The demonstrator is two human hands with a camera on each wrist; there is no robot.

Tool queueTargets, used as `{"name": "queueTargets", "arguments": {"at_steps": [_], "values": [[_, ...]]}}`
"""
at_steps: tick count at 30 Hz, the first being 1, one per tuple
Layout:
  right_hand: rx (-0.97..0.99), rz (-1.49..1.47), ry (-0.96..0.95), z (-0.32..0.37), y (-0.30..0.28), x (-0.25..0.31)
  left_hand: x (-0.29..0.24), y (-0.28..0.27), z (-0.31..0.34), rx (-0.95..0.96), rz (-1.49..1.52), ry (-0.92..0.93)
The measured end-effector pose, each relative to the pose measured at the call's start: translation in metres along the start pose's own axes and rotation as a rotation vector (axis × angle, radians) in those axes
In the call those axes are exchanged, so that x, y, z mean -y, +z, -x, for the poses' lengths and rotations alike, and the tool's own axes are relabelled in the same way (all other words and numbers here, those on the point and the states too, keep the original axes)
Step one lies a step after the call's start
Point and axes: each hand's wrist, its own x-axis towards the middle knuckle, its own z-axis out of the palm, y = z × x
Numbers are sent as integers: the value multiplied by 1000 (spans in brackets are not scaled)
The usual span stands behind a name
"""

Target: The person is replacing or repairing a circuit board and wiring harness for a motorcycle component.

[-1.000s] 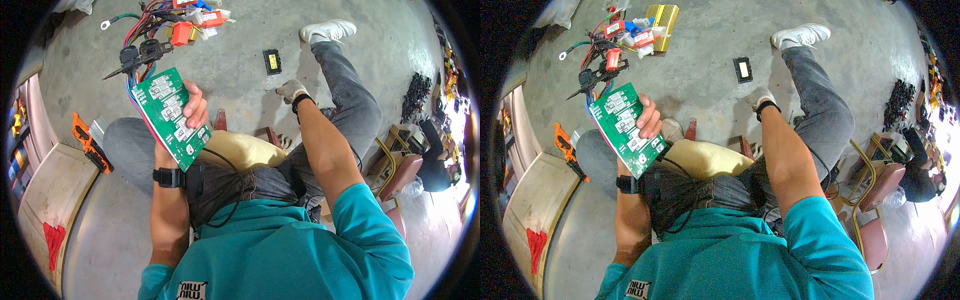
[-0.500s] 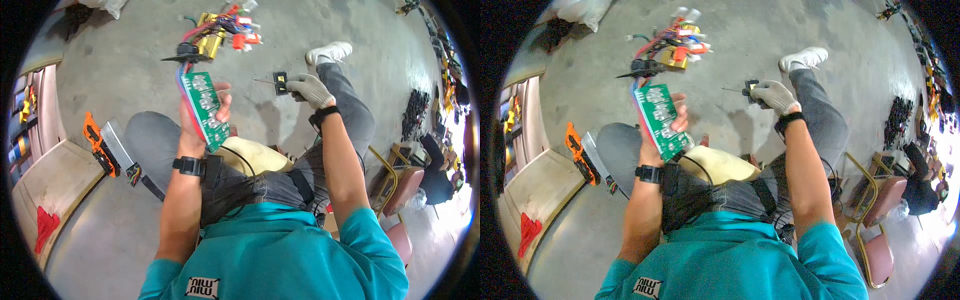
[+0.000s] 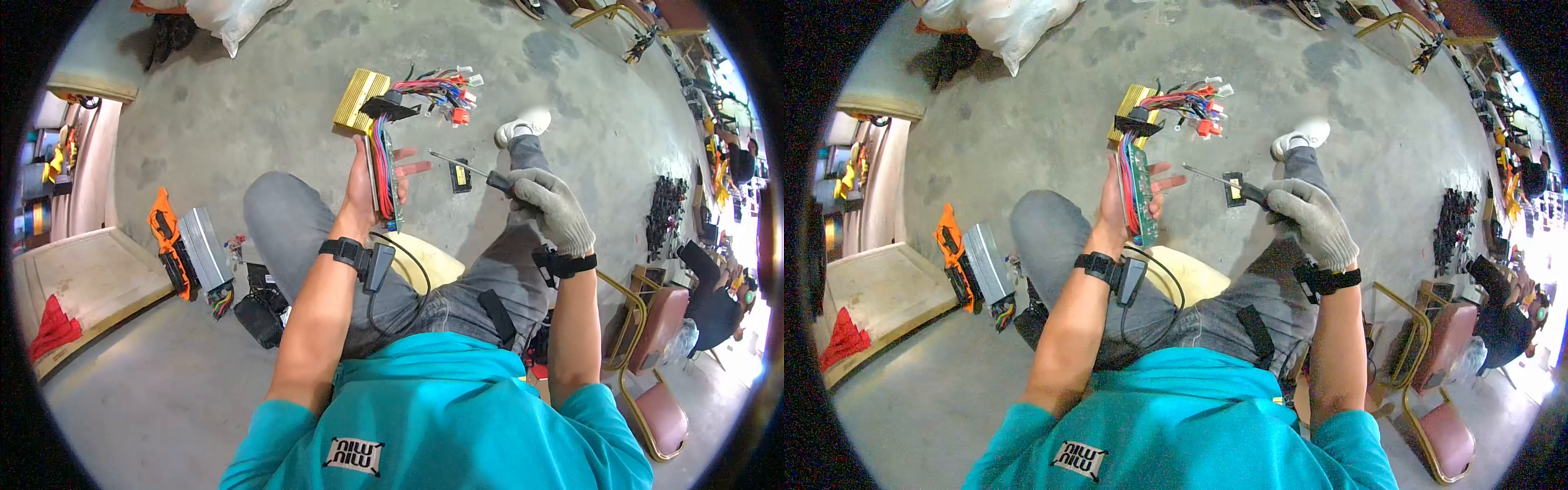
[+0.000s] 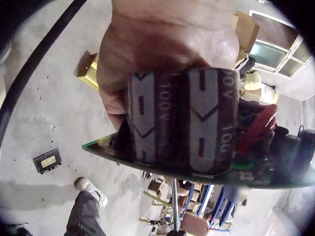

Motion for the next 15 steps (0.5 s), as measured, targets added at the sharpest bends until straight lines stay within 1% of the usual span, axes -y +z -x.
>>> {"name": "queueTargets", "arguments": {"at_steps": [5, 8, 12, 15], "values": [[2, -60, 8, 12, 15, -11, -1, -1, 4, 50, -33, -38], [1, -21, -31, 17, 14, -20, 1, -2, 4, 47, -53, -63], [4, 79, -56, 20, 12, -20, 2, -6, 0, 95, -30, -59], [77, 46, -90, 8, 11, -27, -5, -7, 1, 68, -36, -61]]}}
